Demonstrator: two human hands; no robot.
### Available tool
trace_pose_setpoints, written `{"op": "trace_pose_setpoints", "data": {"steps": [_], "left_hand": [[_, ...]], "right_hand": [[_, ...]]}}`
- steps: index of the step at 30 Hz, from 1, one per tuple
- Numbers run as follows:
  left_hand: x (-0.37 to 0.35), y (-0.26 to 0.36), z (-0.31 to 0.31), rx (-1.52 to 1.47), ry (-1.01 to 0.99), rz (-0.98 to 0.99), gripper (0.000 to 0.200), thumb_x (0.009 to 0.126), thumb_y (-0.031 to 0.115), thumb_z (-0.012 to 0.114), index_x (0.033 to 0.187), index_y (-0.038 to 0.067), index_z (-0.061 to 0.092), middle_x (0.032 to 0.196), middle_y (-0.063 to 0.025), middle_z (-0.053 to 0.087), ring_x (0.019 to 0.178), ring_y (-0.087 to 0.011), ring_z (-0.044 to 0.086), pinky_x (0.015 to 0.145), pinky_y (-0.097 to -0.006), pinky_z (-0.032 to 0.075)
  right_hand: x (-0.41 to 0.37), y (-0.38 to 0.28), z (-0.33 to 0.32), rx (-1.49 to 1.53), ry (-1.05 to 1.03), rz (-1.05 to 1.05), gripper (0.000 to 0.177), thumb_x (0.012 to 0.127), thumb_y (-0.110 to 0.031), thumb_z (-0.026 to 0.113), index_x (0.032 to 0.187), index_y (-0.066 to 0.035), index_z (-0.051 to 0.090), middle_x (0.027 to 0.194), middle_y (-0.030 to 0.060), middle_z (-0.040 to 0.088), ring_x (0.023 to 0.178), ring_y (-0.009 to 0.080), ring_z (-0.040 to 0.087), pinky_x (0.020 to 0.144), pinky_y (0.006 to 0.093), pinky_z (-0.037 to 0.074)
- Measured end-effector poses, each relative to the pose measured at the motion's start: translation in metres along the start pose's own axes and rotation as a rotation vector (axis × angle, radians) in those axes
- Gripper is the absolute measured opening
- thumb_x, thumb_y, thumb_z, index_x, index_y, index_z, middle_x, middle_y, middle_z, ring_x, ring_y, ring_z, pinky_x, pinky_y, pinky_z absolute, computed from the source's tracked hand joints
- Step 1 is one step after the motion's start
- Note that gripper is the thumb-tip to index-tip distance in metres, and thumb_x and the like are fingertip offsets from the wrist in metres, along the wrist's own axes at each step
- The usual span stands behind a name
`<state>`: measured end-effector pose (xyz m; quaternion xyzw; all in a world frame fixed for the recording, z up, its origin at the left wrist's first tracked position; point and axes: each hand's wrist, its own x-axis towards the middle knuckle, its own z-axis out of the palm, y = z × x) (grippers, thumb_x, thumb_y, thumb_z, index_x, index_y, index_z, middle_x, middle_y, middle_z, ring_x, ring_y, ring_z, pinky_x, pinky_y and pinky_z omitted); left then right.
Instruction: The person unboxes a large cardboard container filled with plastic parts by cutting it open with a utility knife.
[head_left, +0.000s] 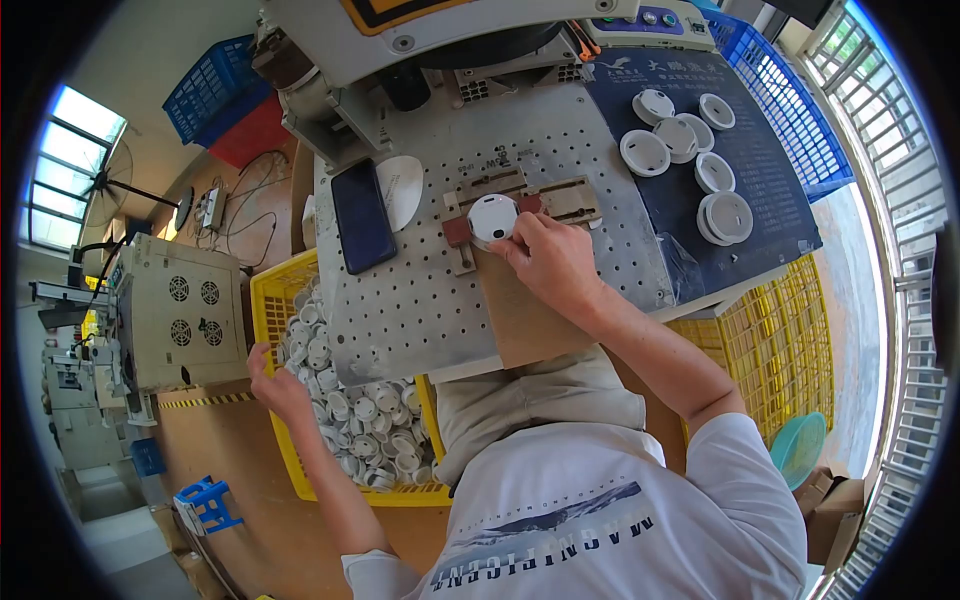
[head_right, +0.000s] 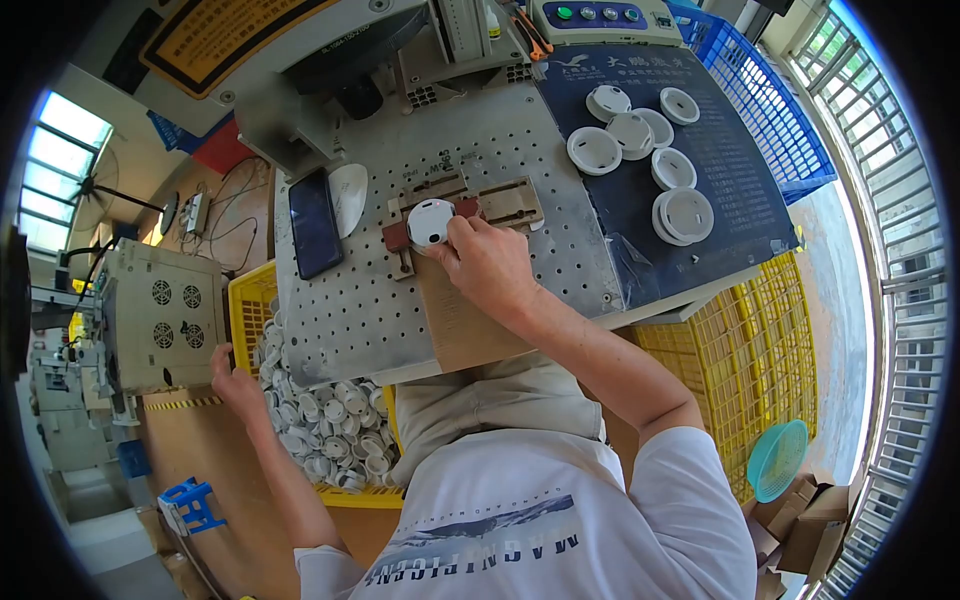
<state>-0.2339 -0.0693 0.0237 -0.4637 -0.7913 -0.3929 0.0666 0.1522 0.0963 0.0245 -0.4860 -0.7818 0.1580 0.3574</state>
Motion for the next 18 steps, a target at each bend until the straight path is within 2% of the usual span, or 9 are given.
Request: {"op": "trace_pose_setpoints", "data": {"steps": [1, 4, 7, 8, 10, 12, 14, 16, 18], "left_hand": [[0.004, 0.045, 0.027, -0.035, -0.03, 0.188, 0.045, 0.063, -0.011, 0.038, 0.104, -0.008, 0.057, 0.104, -0.0211, 0.061, 0.104, -0.0371, 0.057, 0.101, -0.0394, 0.039], [-0.003, 0.164, 0.095, -0.236, -0.236, 0.408, 0.053, 0.062, -0.013, 0.042, 0.113, -0.005, 0.053, 0.117, -0.0188, 0.057, 0.113, -0.0345, 0.054, 0.103, -0.0405, 0.038], [-0.015, 0.231, 0.15, -0.077, -0.379, 0.762, 0.021, 0.066, -0.007, 0.057, 0.085, -0.006, 0.066, 0.121, -0.0213, 0.053, 0.119, -0.0391, 0.046, 0.101, -0.0452, 0.039], [-0.022, 0.242, 0.168, -0.096, -0.377, 0.763, 0.021, 0.066, -0.007, 0.057, 0.085, -0.006, 0.066, 0.121, -0.0213, 0.053, 0.119, -0.0391, 0.046, 0.101, -0.0452, 0.039], [-0.032, 0.256, 0.193, 0.052, -0.431, 0.845, 0.007, 0.066, 0.0, 0.064, 0.068, -0.006, 0.067, 0.115, -0.0242, 0.054, 0.115, -0.0378, 0.046, 0.097, -0.0466, 0.04], [-0.036, 0.257, 0.196, 0.052, -0.456, 0.858, 0.009, 0.064, 0.003, 0.066, 0.067, -0.005, 0.067, 0.114, -0.0249, 0.053, 0.113, -0.0367, 0.046, 0.096, -0.0466, 0.041], [-0.045, 0.255, 0.19, 0.055, -0.48, 0.856, 0.011, 0.063, 0.006, 0.067, 0.066, -0.005, 0.067, 0.112, -0.0257, 0.053, 0.111, -0.0357, 0.046, 0.095, -0.0467, 0.041], [-0.062, 0.252, 0.168, 0.0, -0.474, 0.99, 0.012, 0.063, 0.011, 0.067, 0.064, -0.001, 0.07, 0.088, -0.0217, 0.059, 0.101, -0.0363, 0.049, 0.09, -0.0477, 0.041], [-0.075, 0.244, 0.15, -0.028, -0.537, 0.948, 0.011, 0.063, 0.011, 0.066, 0.064, 0.0, 0.07, 0.094, -0.0224, 0.058, 0.102, -0.0373, 0.049, 0.091, -0.0471, 0.041]], "right_hand": [[-0.001, 0.002, -0.002, 0.02, -0.023, -0.011, 0.03, 0.083, -0.029, 0.071, 0.077, -0.004, 0.055, 0.069, 0.0104, 0.061, 0.059, 0.0336, 0.061, 0.053, 0.0427, 0.048], [0.002, 0.009, -0.029, 0.041, 0.016, 0.019, 0.027, 0.084, -0.027, 0.069, 0.078, -0.003, 0.057, 0.072, 0.0105, 0.063, 0.062, 0.0339, 0.062, 0.055, 0.0426, 0.049], [0.014, 0.035, -0.079, -0.091, 0.14, 0.124, 0.016, 0.085, -0.017, 0.063, 0.084, -0.001, 0.06, 0.088, 0.0142, 0.064, 0.07, 0.036, 0.064, 0.061, 0.0438, 0.051], [0.017, 0.052, -0.092, -0.236, 0.128, 0.118, 0.013, 0.084, -0.013, 0.061, 0.085, 0.0, 0.06, 0.095, 0.0167, 0.062, 0.074, 0.0374, 0.064, 0.063, 0.0445, 0.051], [0.025, 0.084, -0.107, -0.384, 0.127, 0.116, 0.011, 0.084, -0.01, 0.059, 0.087, 0.0, 0.06, 0.101, 0.0193, 0.06, 0.077, 0.0388, 0.064, 0.066, 0.0453, 0.052], [0.03, 0.106, -0.112, -0.519, -0.021, 0.135, 0.01, 0.083, -0.006, 0.056, 0.089, 0.001, 0.06, 0.108, 0.0215, 0.057, 0.082, 0.0397, 0.064, 0.068, 0.0465, 0.052], [0.029, 0.115, -0.112, -0.526, -0.059, 0.124, 0.01, 0.083, -0.006, 0.056, 0.089, 0.002, 0.06, 0.105, 0.0217, 0.057, 0.082, 0.0403, 0.064, 0.068, 0.0475, 0.052], [0.031, 0.107, -0.113, -0.524, -0.119, 0.094, 0.011, 0.084, -0.007, 0.057, 0.09, 0.002, 0.06, 0.102, 0.0219, 0.058, 0.082, 0.0409, 0.064, 0.069, 0.0484, 0.051], [0.023, 0.081, -0.121, -0.348, 0.08, 0.015, 0.016, 0.091, -0.014, 0.057, 0.09, 0.003, 0.06, 0.088, 0.0153, 0.061, 0.069, 0.0305, 0.065, 0.058, 0.0413, 0.05]]}}
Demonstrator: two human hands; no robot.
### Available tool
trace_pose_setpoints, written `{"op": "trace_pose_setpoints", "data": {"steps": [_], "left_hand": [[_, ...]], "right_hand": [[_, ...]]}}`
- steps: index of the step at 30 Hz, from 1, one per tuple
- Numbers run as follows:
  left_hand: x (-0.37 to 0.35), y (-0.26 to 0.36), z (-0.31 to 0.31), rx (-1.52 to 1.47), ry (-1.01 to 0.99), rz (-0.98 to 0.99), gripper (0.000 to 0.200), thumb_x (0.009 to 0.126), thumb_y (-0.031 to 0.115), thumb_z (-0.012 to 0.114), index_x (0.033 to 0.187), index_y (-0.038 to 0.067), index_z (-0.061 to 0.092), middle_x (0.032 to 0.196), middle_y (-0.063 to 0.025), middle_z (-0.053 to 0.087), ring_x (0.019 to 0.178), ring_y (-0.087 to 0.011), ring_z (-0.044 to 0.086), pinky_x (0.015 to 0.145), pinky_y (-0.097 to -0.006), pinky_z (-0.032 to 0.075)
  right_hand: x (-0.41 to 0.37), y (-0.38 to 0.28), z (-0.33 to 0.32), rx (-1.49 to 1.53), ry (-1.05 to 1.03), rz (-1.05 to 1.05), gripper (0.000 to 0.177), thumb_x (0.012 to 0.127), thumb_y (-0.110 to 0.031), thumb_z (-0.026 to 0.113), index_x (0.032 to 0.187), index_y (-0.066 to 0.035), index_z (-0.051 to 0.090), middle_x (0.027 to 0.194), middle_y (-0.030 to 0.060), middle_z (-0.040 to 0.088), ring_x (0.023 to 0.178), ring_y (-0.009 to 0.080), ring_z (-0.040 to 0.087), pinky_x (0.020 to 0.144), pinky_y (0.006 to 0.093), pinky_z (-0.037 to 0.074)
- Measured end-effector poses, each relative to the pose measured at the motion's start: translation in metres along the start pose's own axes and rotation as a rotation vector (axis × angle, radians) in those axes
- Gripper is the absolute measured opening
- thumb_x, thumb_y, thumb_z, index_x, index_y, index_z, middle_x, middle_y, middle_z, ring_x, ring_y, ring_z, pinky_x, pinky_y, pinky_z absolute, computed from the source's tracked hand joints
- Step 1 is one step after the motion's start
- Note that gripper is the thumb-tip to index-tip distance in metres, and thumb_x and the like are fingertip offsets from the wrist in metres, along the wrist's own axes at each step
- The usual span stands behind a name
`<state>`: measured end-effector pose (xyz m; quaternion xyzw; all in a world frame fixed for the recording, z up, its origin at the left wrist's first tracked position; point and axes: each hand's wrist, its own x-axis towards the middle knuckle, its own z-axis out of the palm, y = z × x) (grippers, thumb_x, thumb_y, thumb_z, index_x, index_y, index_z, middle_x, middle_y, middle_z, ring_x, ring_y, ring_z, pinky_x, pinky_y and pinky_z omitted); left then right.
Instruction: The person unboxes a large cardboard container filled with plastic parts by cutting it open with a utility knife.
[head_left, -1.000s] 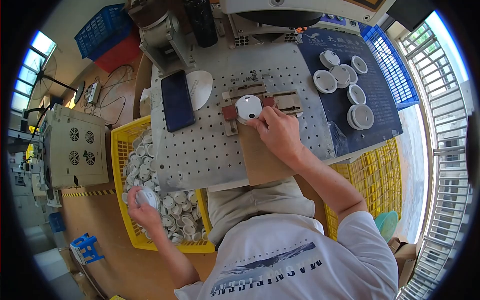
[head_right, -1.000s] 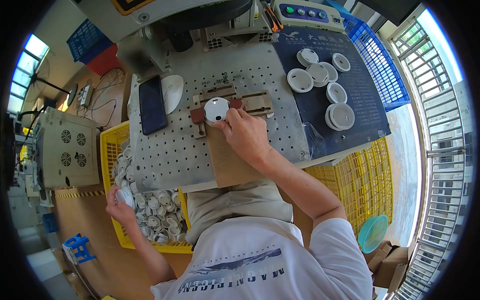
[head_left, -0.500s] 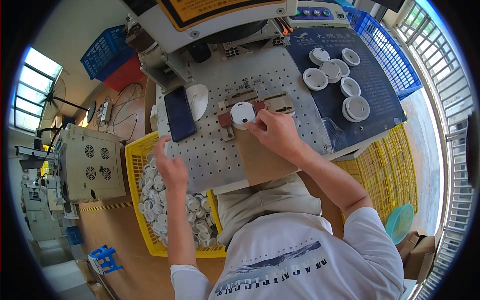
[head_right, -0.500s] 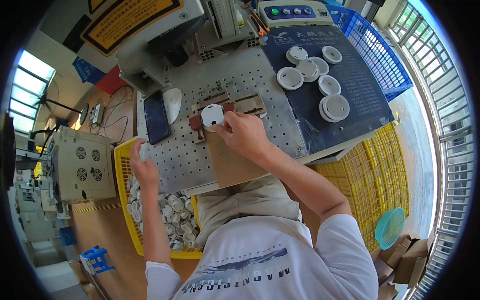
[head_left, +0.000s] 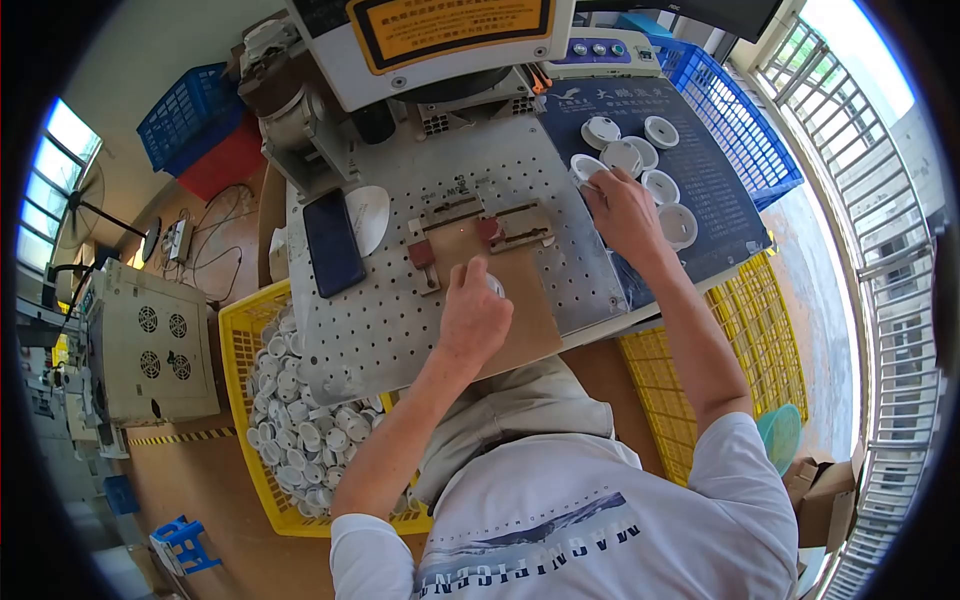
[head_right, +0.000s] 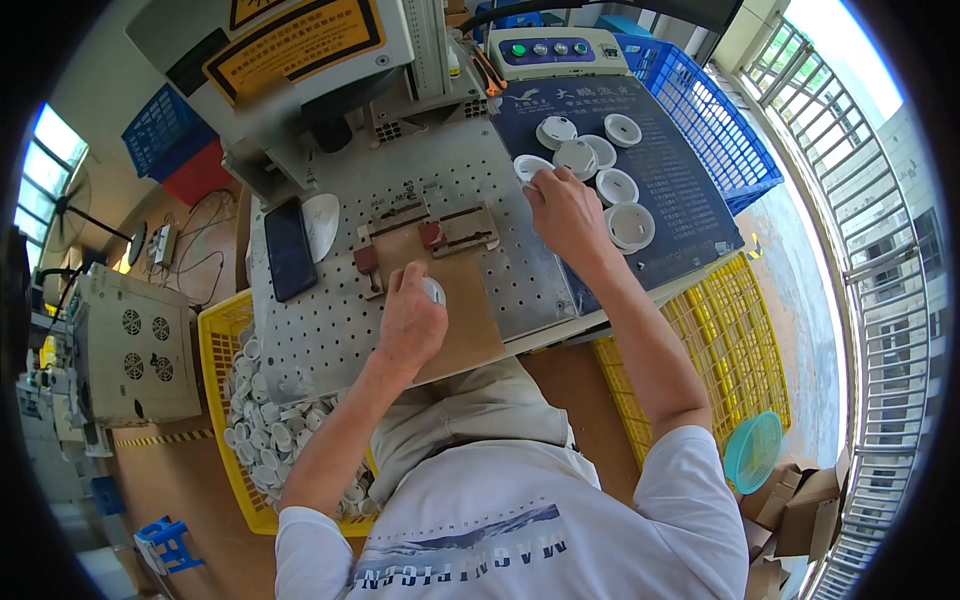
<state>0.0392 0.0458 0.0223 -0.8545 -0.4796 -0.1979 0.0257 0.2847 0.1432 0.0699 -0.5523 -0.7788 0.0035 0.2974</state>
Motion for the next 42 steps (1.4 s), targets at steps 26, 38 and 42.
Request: {"op": "trace_pose_setpoints", "data": {"steps": [26, 38, 42], "left_hand": [[-0.113, -0.068, -0.044, -0.007, 0.218, -0.479, 0.014, 0.053, -0.006, 0.07, 0.065, -0.008, 0.064, 0.119, -0.0202, 0.051, 0.106, -0.0388, 0.051, 0.089, -0.0434, 0.045], [-0.11, -0.068, -0.044, -0.002, 0.236, -0.469, 0.019, 0.051, -0.006, 0.071, 0.067, -0.009, 0.063, 0.117, -0.0206, 0.051, 0.102, -0.0388, 0.052, 0.087, -0.0455, 0.045], [-0.11, -0.069, -0.041, -0.005, 0.239, -0.476, 0.019, 0.05, -0.006, 0.071, 0.067, -0.009, 0.062, 0.117, -0.0204, 0.051, 0.102, -0.0387, 0.052, 0.087, -0.0455, 0.045]], "right_hand": [[-0.024, -0.132, 0.035, 0.318, -0.563, -0.274, 0.042, 0.076, -0.017, 0.076, 0.106, -0.002, 0.051, 0.12, 0.0192, 0.052, 0.088, 0.0406, 0.062, 0.076, 0.0449, 0.051], [-0.008, -0.141, 0.059, 0.242, -0.424, -0.125, 0.039, 0.079, -0.016, 0.074, 0.106, 0.002, 0.053, 0.109, 0.0193, 0.056, 0.088, 0.04, 0.062, 0.074, 0.0451, 0.052], [-0.005, -0.141, 0.065, 0.257, -0.395, -0.124, 0.039, 0.079, -0.017, 0.074, 0.106, 0.001, 0.053, 0.109, 0.0192, 0.056, 0.088, 0.0398, 0.062, 0.073, 0.0452, 0.052]]}}
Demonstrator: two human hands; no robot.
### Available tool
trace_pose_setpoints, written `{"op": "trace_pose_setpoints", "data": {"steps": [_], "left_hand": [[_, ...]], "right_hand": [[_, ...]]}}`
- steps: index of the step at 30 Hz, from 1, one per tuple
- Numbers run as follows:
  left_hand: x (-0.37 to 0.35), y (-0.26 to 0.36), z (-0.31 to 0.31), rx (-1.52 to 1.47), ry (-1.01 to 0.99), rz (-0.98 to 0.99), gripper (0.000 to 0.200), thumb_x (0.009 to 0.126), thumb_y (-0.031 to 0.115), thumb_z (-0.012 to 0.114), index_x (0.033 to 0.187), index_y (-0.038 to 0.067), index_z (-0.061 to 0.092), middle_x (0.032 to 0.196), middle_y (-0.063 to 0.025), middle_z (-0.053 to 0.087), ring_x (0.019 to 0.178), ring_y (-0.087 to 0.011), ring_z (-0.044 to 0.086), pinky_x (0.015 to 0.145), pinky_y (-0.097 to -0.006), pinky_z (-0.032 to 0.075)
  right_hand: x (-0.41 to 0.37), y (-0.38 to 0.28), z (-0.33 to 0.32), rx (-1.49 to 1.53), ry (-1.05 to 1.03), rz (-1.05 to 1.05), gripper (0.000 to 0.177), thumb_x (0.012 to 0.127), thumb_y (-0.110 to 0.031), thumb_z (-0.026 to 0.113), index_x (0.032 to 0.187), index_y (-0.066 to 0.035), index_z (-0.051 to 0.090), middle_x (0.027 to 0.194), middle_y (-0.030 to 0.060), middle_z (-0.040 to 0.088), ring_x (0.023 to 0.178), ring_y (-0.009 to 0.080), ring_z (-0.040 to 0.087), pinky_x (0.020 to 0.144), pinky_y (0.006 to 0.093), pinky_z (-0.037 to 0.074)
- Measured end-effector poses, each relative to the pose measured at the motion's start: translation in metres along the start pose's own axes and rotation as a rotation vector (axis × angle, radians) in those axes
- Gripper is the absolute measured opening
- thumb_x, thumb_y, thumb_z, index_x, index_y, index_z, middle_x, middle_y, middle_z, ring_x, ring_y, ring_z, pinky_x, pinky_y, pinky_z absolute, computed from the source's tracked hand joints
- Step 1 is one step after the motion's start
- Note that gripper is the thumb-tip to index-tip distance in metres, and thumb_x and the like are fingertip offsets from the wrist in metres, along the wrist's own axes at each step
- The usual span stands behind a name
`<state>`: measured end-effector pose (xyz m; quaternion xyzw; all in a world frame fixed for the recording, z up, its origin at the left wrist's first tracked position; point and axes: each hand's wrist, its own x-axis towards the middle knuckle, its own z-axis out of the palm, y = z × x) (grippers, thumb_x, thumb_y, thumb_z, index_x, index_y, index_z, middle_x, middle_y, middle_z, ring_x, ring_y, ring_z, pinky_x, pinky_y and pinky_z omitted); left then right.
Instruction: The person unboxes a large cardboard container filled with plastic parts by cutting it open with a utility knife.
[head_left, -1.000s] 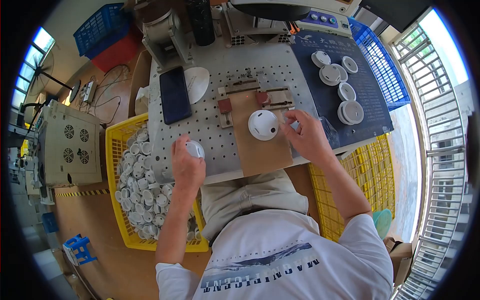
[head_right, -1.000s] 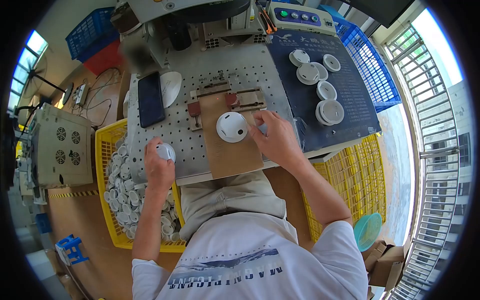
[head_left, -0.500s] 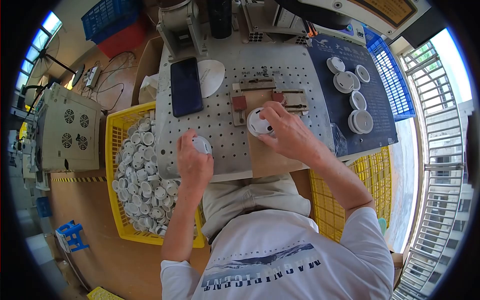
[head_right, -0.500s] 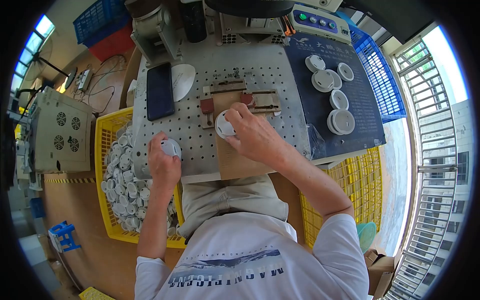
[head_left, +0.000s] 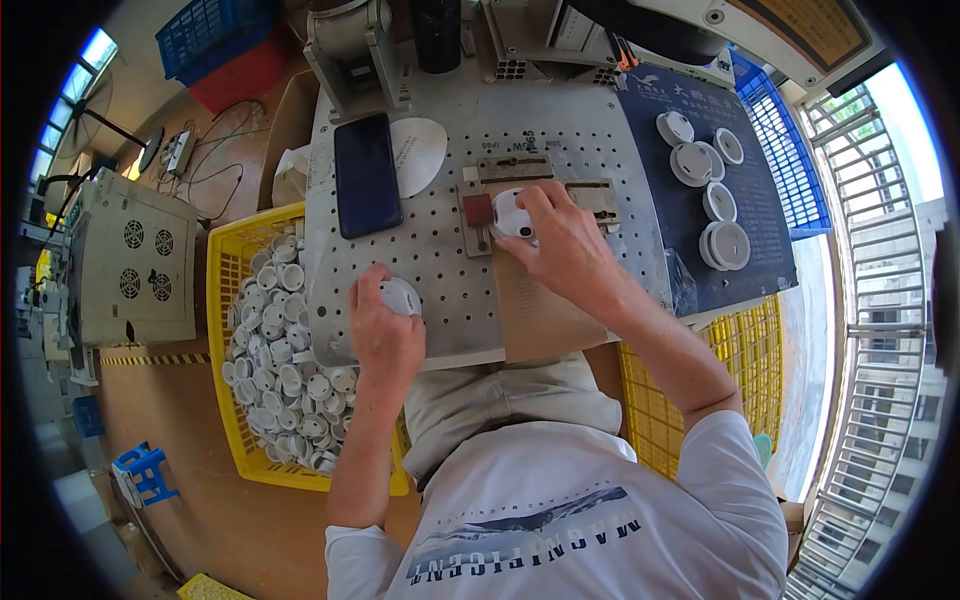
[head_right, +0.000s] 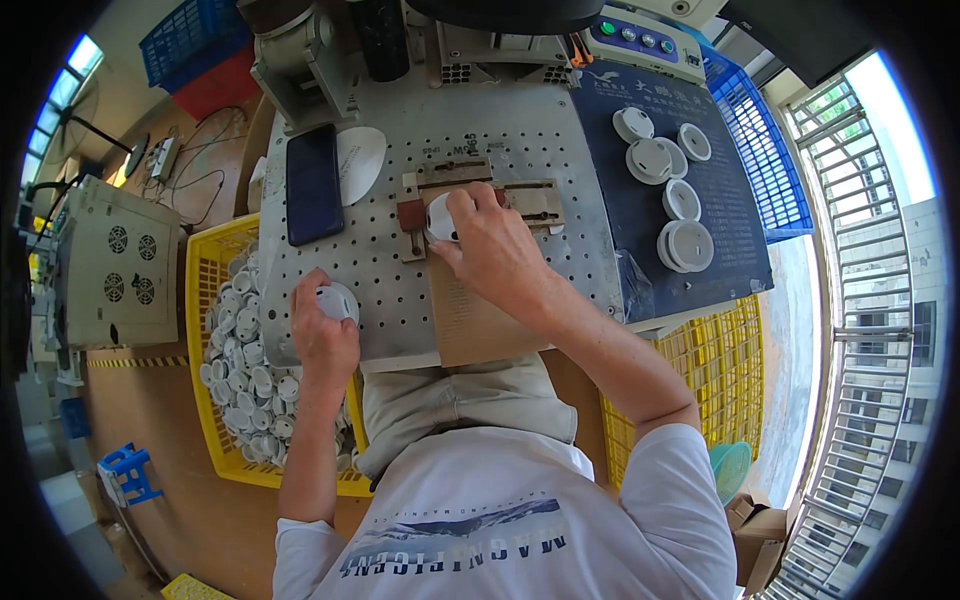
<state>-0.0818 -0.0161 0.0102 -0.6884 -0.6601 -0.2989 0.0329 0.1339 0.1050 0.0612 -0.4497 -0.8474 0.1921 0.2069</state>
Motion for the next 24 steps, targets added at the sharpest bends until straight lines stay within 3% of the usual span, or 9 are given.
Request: {"op": "trace_pose_setpoints", "data": {"steps": [9, 15, 17, 21, 24], "left_hand": [[-0.002, 0.001, 0.002, 0.009, 0.012, -0.019, 0.017, 0.052, -0.008, 0.068, 0.067, -0.008, 0.061, 0.115, -0.0186, 0.052, 0.101, -0.0386, 0.052, 0.086, -0.0441, 0.045], [-0.001, 0.001, -0.003, 0.055, 0.015, 0.001, 0.015, 0.055, -0.007, 0.069, 0.068, -0.008, 0.063, 0.116, -0.0181, 0.052, 0.103, -0.0381, 0.051, 0.087, -0.0431, 0.046], [-0.002, 0.003, -0.002, 0.04, 0.008, -0.01, 0.016, 0.054, -0.007, 0.069, 0.069, -0.008, 0.064, 0.116, -0.0185, 0.052, 0.104, -0.0382, 0.051, 0.087, -0.043, 0.046], [-0.003, 0.002, 0.0, 0.022, 0.006, -0.02, 0.014, 0.053, -0.007, 0.068, 0.066, -0.009, 0.062, 0.116, -0.0186, 0.052, 0.104, -0.0384, 0.052, 0.088, -0.0427, 0.045], [-0.003, 0.001, 0.002, 0.006, 0.007, -0.001, 0.023, 0.054, -0.009, 0.065, 0.077, -0.01, 0.061, 0.115, -0.0188, 0.052, 0.103, -0.0387, 0.052, 0.088, -0.0427, 0.045]], "right_hand": [[0.002, 0.01, 0.012, -0.005, 0.057, -0.045, 0.044, 0.079, -0.017, 0.073, 0.108, 0.004, 0.048, 0.107, 0.0239, 0.054, 0.083, 0.0441, 0.063, 0.07, 0.046, 0.054], [-0.014, 0.001, -0.002, -0.043, 0.229, -0.092, 0.039, 0.079, -0.022, 0.075, 0.101, 0.001, 0.05, 0.102, 0.0195, 0.054, 0.074, 0.0384, 0.064, 0.064, 0.0428, 0.055], [-0.022, 0.004, 0.003, -0.089, 0.208, 0.093, 0.036, 0.079, -0.025, 0.076, 0.092, -0.002, 0.052, 0.097, 0.0152, 0.054, 0.069, 0.0346, 0.063, 0.06, 0.0414, 0.053], [-0.02, 0.018, 0.019, -0.047, 0.292, 0.093, 0.036, 0.077, -0.029, 0.077, 0.084, -0.004, 0.052, 0.09, 0.0112, 0.056, 0.066, 0.0329, 0.061, 0.055, 0.0409, 0.05], [-0.023, 0.022, 0.02, -0.006, 0.365, 0.08, 0.037, 0.076, -0.032, 0.077, 0.079, -0.005, 0.051, 0.083, 0.0086, 0.056, 0.064, 0.0319, 0.06, 0.054, 0.0409, 0.048]]}}
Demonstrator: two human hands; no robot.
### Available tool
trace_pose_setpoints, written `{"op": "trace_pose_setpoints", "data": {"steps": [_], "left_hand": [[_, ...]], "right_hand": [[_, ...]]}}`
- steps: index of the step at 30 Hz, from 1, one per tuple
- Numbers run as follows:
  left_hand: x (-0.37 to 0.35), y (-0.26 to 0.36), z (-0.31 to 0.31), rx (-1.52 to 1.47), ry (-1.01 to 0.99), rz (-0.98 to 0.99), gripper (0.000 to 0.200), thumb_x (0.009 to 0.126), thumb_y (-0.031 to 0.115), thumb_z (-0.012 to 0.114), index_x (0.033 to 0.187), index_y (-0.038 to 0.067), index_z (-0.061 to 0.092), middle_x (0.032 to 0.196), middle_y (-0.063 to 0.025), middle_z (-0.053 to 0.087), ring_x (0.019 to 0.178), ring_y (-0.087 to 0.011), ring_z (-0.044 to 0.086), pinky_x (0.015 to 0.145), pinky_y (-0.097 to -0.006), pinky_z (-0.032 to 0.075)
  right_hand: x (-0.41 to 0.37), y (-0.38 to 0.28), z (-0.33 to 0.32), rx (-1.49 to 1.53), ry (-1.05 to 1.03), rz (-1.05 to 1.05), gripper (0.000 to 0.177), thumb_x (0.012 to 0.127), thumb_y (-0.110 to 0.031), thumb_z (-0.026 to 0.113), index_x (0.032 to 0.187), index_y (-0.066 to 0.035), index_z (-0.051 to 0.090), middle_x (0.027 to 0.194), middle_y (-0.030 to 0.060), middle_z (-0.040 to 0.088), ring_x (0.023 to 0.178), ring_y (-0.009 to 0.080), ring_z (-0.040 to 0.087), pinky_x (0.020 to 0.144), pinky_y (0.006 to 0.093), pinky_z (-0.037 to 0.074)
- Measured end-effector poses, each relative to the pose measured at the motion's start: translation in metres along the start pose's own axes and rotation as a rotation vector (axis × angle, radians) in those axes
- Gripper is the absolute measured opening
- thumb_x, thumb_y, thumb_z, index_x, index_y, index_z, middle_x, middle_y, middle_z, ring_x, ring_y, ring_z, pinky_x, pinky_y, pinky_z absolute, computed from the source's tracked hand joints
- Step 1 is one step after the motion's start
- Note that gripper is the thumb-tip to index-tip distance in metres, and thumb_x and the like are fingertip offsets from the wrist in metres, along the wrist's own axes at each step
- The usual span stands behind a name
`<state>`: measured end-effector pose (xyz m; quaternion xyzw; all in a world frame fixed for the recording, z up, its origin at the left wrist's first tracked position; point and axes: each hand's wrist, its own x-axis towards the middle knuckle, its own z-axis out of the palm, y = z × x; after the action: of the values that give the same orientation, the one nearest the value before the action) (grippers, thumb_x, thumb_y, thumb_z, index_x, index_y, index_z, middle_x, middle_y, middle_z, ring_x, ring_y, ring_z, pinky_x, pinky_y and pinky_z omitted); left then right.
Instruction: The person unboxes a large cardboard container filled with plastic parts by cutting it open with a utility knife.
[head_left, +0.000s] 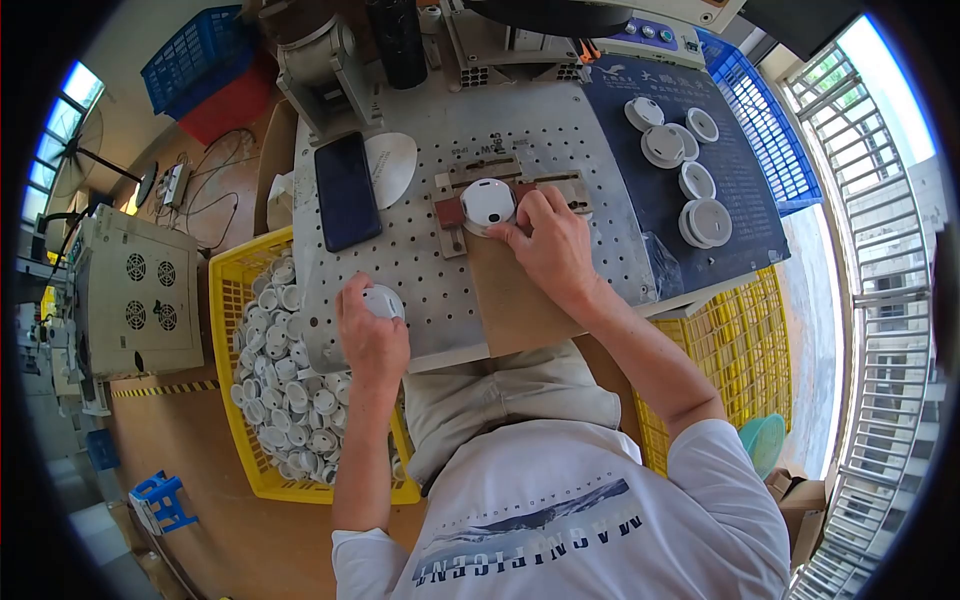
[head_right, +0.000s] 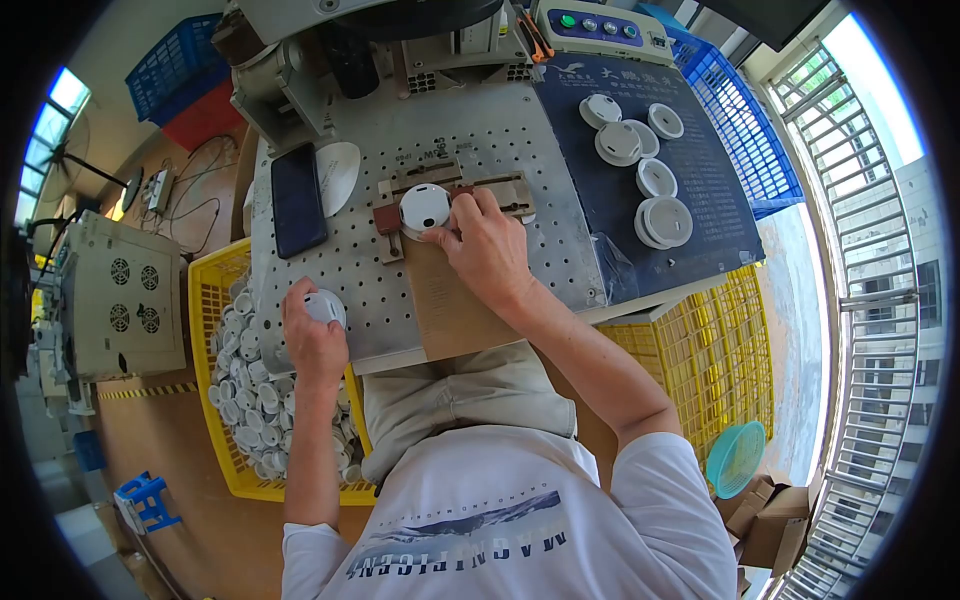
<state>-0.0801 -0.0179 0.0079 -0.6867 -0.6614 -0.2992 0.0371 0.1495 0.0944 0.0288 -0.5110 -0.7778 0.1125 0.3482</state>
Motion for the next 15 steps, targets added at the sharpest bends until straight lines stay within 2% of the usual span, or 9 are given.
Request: {"op": "trace_pose_setpoints", "data": {"steps": [2, 3, 5, 7, 9, 13, 15], "left_hand": [[-0.002, -0.005, 0.004, -0.079, 0.016, -0.08, 0.037, 0.056, -0.011, 0.06, 0.093, -0.009, 0.057, 0.113, -0.0193, 0.052, 0.103, -0.0396, 0.052, 0.089, -0.0437, 0.044], [-0.003, -0.006, -0.001, -0.074, 0.023, -0.074, 0.037, 0.056, -0.011, 0.06, 0.093, -0.009, 0.057, 0.113, -0.0193, 0.052, 0.103, -0.0396, 0.052, 0.089, -0.0437, 0.044], [-0.01, -0.011, -0.012, -0.168, 0.054, -0.108, 0.042, 0.059, -0.015, 0.05, 0.099, -0.007, 0.054, 0.105, -0.0174, 0.055, 0.1, -0.0381, 0.055, 0.092, -0.0407, 0.043], [-0.02, -0.021, -0.042, -0.139, 0.063, -0.226, 0.04, 0.06, -0.011, 0.048, 0.1, -0.008, 0.053, 0.105, -0.0199, 0.056, 0.099, -0.0401, 0.055, 0.091, -0.0439, 0.043], [-0.041, -0.053, -0.067, -0.073, 0.165, -0.368, 0.037, 0.064, -0.009, 0.044, 0.099, -0.008, 0.053, 0.101, -0.021, 0.057, 0.098, -0.0404, 0.056, 0.091, -0.0434, 0.043], [-0.115, -0.165, -0.11, 0.243, 0.262, -0.61, 0.037, 0.067, -0.009, 0.041, 0.101, -0.009, 0.054, 0.102, -0.024, 0.057, 0.1, -0.0422, 0.055, 0.094, -0.0439, 0.042], [-0.118, -0.176, -0.123, 0.29, 0.287, -0.616, 0.037, 0.067, -0.009, 0.042, 0.103, -0.009, 0.054, 0.103, -0.0244, 0.057, 0.101, -0.0421, 0.055, 0.095, -0.044, 0.041]], "right_hand": [[0.0, -0.001, -0.001, -0.006, -0.008, 0.008, 0.037, 0.076, -0.033, 0.077, 0.078, -0.006, 0.051, 0.081, 0.008, 0.055, 0.063, 0.0314, 0.059, 0.054, 0.0408, 0.048], [0.001, -0.002, -0.002, -0.002, 0.0, 0.004, 0.037, 0.076, -0.033, 0.077, 0.078, -0.006, 0.051, 0.081, 0.008, 0.055, 0.063, 0.0314, 0.059, 0.054, 0.0408, 0.048], [0.0, -0.002, -0.003, -0.003, -0.006, 0.015, 0.037, 0.075, -0.031, 0.078, 0.077, -0.007, 0.051, 0.08, 0.008, 0.055, 0.062, 0.0313, 0.058, 0.053, 0.0408, 0.047], [0.0, -0.002, -0.003, 0.008, -0.021, 0.023, 0.037, 0.075, -0.031, 0.078, 0.077, -0.007, 0.051, 0.08, 0.0081, 0.055, 0.062, 0.0312, 0.059, 0.053, 0.0408, 0.047], [0.001, 0.0, -0.001, 0.021, -0.036, 0.042, 0.037, 0.075, -0.031, 0.078, 0.076, -0.007, 0.051, 0.079, 0.0081, 0.055, 0.062, 0.0312, 0.059, 0.053, 0.0408, 0.047], [0.0, 0.003, 0.0, 0.047, -0.038, 0.042, 0.036, 0.076, -0.03, 0.077, 0.076, -0.006, 0.051, 0.08, 0.0088, 0.055, 0.064, 0.0314, 0.059, 0.055, 0.0411, 0.048], [0.0, 0.004, 0.0, 0.046, -0.044, 0.051, 0.036, 0.076, -0.03, 0.077, 0.077, -0.006, 0.051, 0.08, 0.0091, 0.054, 0.065, 0.0315, 0.06, 0.055, 0.0413, 0.048]]}}
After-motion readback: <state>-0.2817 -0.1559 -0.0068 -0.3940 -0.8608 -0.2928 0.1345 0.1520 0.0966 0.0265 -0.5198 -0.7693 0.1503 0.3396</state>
